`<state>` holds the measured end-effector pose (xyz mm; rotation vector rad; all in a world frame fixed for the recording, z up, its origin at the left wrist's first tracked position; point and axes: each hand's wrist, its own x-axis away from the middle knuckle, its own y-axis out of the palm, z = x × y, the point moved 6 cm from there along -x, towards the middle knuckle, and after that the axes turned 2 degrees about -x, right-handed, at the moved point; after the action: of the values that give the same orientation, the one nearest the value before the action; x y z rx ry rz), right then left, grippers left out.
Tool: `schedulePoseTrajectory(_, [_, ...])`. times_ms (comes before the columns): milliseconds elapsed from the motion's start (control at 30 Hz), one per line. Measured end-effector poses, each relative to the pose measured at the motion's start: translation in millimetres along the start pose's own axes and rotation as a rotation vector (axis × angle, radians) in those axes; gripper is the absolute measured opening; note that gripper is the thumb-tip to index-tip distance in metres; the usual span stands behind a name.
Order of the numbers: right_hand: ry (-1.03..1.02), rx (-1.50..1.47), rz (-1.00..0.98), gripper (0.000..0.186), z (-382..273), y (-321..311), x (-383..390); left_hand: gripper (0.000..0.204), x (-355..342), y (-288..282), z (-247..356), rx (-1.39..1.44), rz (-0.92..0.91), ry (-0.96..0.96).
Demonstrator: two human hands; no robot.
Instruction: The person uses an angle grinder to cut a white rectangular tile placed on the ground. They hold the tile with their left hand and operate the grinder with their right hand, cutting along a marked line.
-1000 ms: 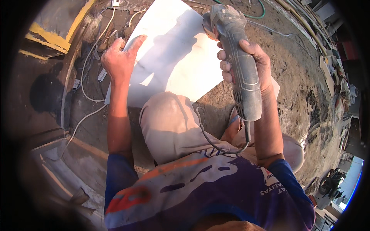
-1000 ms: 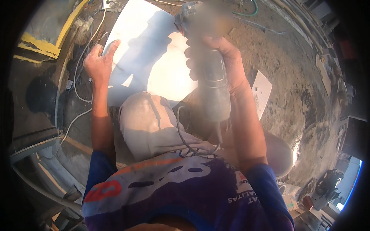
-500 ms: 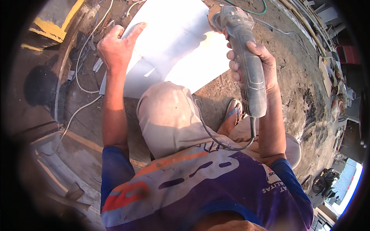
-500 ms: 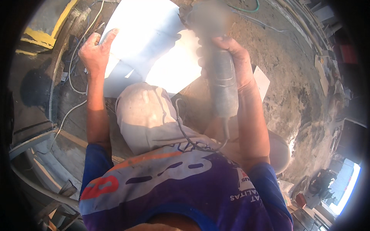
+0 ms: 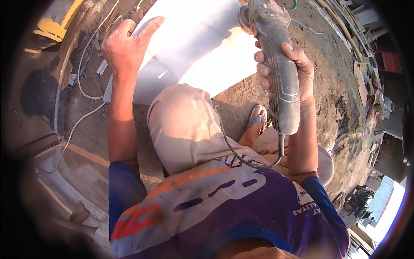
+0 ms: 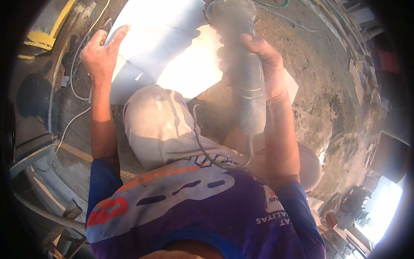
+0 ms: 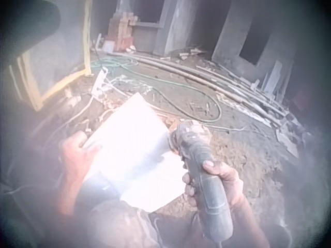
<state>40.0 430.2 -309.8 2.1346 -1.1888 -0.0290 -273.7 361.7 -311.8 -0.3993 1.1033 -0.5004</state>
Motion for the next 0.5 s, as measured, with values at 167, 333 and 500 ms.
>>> schedulePoseTrajectory(167, [0.015,0.031,0.045,0.067,3,-5,2,0.067,1,0,-3,-0.02,-0.002,0.004])
schedulePoseTrajectory(333, [0.013,0.006,0.036,0.067,6,-5,4,0.064,3,-1,-4,-0.009,-0.003,0.005])
schedulePoseTrajectory(500, [0.005,0.005,0.024,0.067,4,-3,2,0.069,1,0,-9,-0.016,0.013,0.052])
